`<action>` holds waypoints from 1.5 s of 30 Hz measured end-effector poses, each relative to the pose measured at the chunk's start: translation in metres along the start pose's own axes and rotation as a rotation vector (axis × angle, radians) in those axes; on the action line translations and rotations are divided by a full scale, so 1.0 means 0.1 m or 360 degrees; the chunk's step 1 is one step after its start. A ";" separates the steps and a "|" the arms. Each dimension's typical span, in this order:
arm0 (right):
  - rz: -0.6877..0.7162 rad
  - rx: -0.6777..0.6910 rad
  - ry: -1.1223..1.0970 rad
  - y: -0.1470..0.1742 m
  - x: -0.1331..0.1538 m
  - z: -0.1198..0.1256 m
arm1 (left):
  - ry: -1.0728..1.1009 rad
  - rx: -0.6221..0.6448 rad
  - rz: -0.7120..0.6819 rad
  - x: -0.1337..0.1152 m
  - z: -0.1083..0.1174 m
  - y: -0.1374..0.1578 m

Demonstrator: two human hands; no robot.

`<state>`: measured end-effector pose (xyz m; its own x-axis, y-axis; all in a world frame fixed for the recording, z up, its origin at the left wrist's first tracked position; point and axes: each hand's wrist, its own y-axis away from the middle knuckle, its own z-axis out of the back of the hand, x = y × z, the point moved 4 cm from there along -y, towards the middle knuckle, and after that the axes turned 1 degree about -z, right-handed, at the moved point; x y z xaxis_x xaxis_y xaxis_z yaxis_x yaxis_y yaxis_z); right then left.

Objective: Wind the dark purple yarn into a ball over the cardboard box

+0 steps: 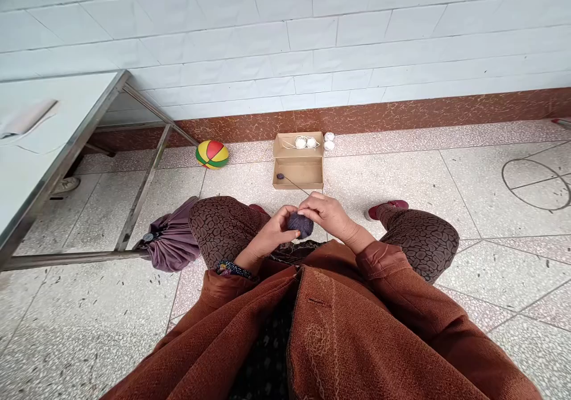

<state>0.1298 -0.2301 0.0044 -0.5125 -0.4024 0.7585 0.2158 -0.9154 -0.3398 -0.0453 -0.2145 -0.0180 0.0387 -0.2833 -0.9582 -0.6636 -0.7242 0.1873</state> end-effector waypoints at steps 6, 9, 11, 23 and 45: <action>-0.0237 -0.0107 -0.0038 0.22 -0.25 -0.25 | 0.0505 -0.0120 -0.0110 -0.02 0.00 0.02; -0.0125 0.0110 -0.0033 0.35 -0.17 -0.41 | 0.0583 -0.0362 -0.0179 0.02 0.08 -0.02; 0.0027 0.0288 -0.0035 0.38 -0.04 -0.45 | 0.0497 -0.0503 -0.0178 0.05 0.13 -0.04; -0.0069 -0.0028 -0.0016 0.09 -0.07 -0.08 | 0.0148 -0.0011 0.0104 0.10 0.00 0.02; 0.0006 -0.0006 0.0029 0.01 0.00 -0.03 | -0.0044 -0.0318 0.0049 0.09 0.11 -0.02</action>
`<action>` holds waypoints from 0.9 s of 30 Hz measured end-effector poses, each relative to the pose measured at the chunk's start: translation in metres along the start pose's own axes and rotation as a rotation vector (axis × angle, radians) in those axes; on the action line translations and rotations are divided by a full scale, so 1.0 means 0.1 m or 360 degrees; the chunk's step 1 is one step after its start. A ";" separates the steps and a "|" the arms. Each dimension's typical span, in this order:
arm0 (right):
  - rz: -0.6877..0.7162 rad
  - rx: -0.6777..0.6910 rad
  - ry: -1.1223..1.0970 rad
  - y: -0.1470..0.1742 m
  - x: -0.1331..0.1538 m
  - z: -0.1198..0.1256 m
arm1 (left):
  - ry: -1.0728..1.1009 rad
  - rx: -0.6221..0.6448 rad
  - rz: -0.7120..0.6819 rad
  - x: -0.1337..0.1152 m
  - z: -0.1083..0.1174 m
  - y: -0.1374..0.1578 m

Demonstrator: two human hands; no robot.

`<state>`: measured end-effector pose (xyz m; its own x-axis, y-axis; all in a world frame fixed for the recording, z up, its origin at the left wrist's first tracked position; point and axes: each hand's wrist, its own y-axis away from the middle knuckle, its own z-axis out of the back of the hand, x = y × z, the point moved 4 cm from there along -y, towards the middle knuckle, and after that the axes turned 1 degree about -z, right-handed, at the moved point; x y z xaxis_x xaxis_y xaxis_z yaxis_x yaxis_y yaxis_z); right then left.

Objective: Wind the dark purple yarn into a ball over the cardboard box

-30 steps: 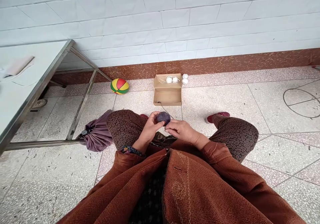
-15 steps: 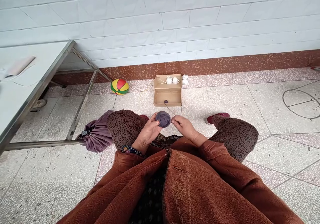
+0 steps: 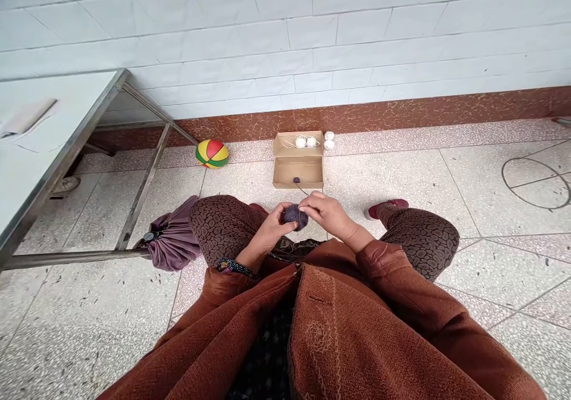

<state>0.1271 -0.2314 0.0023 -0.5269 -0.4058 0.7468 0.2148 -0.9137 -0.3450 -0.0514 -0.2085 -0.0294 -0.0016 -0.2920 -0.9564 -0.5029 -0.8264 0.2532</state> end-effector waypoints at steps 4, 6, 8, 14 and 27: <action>-0.0205 -0.0011 -0.0116 0.05 -0.27 -0.17 | 0.0377 0.0261 0.0060 -0.01 -0.10 0.06; -0.0318 0.0017 -0.0158 0.16 -0.37 -0.30 | 0.0633 0.0206 0.0048 0.00 -0.09 0.06; -0.0376 0.0087 -0.0151 0.27 -0.41 -0.43 | 0.0806 0.0089 0.0044 0.01 -0.06 0.04; -0.0017 0.0430 -0.0049 0.42 -0.10 -0.53 | 0.0812 -0.0303 -0.0009 0.10 0.05 -0.06; -0.0139 -0.0172 0.0013 0.00 -0.20 -0.07 | 0.0422 0.0204 0.0030 -0.03 -0.13 0.07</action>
<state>0.1319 -0.2227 -0.0166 -0.5466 -0.3242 0.7721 0.0781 -0.9377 -0.3384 -0.0437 -0.2201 -0.0231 0.2055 -0.4364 -0.8760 -0.6102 -0.7569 0.2339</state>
